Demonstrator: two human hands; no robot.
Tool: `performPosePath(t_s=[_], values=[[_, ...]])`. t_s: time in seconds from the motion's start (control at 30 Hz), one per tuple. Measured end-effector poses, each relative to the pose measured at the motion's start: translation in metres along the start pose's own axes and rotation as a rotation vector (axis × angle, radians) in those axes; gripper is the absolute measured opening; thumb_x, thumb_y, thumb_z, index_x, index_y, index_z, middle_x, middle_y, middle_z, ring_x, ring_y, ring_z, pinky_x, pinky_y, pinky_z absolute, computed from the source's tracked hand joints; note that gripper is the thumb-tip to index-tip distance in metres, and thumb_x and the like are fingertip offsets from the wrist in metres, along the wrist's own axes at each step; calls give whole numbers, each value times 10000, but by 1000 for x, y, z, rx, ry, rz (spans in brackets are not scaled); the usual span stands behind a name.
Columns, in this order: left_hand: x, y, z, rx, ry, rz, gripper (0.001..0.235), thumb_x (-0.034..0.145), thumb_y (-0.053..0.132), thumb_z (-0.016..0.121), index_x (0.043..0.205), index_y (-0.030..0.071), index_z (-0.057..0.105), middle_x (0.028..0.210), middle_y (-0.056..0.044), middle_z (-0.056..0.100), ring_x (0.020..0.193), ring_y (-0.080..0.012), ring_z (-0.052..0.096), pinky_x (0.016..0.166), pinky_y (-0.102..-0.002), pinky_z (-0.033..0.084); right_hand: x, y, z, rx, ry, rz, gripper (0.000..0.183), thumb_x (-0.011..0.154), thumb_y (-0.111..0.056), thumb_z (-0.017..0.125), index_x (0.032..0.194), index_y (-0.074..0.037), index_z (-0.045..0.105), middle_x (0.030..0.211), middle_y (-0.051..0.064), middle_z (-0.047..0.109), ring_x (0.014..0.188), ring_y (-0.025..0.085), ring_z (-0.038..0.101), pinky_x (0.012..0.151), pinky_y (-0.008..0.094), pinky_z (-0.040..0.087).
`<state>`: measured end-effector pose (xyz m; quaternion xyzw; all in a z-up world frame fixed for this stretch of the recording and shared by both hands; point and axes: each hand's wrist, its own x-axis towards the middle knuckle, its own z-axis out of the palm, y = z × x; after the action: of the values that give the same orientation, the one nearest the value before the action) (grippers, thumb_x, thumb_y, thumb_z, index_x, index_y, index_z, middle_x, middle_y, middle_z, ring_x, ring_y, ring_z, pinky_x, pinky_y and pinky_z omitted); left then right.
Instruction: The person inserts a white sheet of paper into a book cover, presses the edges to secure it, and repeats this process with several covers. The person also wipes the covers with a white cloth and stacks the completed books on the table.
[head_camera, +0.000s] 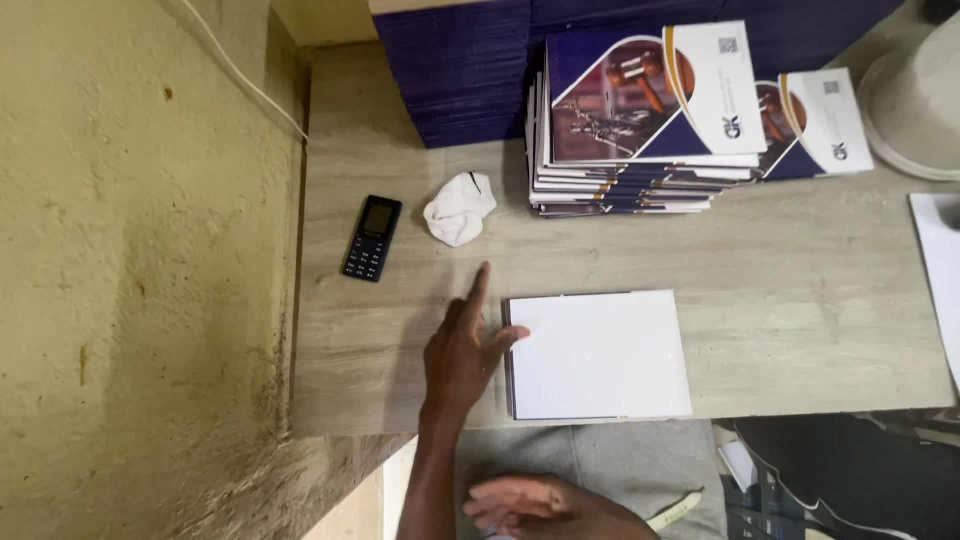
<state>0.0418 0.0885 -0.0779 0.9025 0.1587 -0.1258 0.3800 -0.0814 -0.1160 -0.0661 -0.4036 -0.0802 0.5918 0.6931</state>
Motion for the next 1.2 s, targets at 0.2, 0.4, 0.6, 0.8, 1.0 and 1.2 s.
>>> performPosePath(t_s=[0.2,0.4,0.6,0.8,1.0,1.2], values=[[127,-16,-8,379,442,141,718,1065,537,617,1637,152,416,1412,-177,648,1032,-377,741,642,-534,613,-38,-36,-17,-292,-102,-474,306,1140,-203,588,1390,-30,623,1363,171,716,1217,291,727,1025,406,623],[-11,59,2,-91,309,537,352,984,315,644,1311,242,753,1109,12,796,937,-263,765,751,-418,573,-35,-100,-51,-504,815,-812,829,972,-418,630,1644,-102,263,1752,164,300,1557,380,420,1206,547,489],[-54,69,55,-966,290,456,647,1107,356,466,1649,14,379,1376,-217,702,1331,-383,681,1180,-571,435,6,-103,-107,-1002,1169,-942,605,939,-70,816,1416,42,462,1403,197,519,1311,385,629,1131,470,515],[-36,72,93,-128,370,531,991,1104,690,124,1665,-122,204,1695,-281,422,1524,-461,440,1256,-548,306,-1,-84,-159,-1778,791,-456,184,809,-174,750,990,-144,746,985,60,617,960,302,546,865,417,468],[-33,81,106,261,376,395,1024,1071,758,268,1662,-78,296,1640,-269,485,1580,-354,392,1325,-564,53,-93,-63,-114,-1592,1167,-88,158,980,-346,708,1073,-226,753,879,-11,705,856,254,755,713,374,618],[-34,82,116,245,453,449,1063,1036,775,317,1660,-86,281,1688,-283,418,1601,-383,372,1329,-590,64,-139,-15,-74,-911,485,-108,164,923,-245,835,1077,-187,845,940,116,883,897,334,866,751,484,679]])
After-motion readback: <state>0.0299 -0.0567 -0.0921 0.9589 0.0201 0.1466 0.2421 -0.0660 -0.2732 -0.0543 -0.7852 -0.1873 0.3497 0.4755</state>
